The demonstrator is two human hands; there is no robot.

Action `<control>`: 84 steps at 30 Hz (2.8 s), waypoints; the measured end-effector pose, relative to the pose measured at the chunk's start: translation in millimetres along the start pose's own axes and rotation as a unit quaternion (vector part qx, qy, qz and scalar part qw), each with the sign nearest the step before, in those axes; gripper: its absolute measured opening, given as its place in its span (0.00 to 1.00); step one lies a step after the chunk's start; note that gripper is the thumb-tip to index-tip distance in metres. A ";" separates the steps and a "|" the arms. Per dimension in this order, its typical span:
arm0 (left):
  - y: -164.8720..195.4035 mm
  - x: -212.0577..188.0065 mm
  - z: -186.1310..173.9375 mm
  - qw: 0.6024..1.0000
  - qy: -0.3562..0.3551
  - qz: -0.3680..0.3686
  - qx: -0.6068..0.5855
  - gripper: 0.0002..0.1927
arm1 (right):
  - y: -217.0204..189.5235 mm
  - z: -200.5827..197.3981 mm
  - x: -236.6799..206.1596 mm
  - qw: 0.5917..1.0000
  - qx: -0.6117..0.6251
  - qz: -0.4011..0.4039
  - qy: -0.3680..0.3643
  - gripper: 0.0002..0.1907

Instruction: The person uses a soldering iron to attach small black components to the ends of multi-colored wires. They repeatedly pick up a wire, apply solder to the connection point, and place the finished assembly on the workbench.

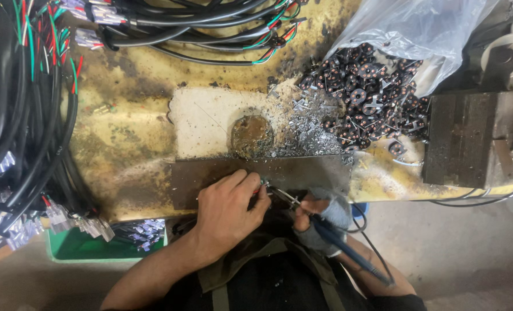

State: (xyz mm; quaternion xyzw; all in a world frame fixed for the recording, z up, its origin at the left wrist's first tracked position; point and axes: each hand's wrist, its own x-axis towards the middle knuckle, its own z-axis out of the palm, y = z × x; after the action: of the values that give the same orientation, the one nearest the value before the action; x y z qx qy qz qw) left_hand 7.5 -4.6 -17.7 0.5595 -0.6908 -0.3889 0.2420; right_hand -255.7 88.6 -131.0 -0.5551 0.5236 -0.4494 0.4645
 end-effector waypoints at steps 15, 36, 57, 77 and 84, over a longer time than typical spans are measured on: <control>4.8 3.2 -0.3 1.000 0.014 -0.006 0.016 0.09 | -15.5 -3.9 13.6 0.943 0.105 0.311 -0.054 0.06; 11.4 5.0 -7.2 0.998 -0.021 -0.052 0.017 0.09 | -75.9 14.9 33.4 0.965 0.183 0.184 -0.037 0.07; 10.0 0.6 -2.9 0.999 0.028 -0.008 0.020 0.09 | -135.6 -12.8 108.5 0.991 0.018 0.104 0.080 0.05; 12.6 -6.4 2.4 0.996 0.078 0.036 0.036 0.08 | -167.1 -8.3 114.8 0.745 -0.621 0.028 -0.242 0.16; 11.9 -3.7 7.6 0.994 0.096 0.034 0.046 0.08 | -126.0 26.8 97.4 0.987 -0.132 -0.084 -0.024 0.25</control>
State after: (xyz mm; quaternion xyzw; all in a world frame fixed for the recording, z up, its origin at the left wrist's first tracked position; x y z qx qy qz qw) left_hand -4.3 1.9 -12.1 0.5808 -0.7000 -0.2929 0.2948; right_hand -203.9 -5.0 -9.9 -0.6640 0.5184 -0.4001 0.3609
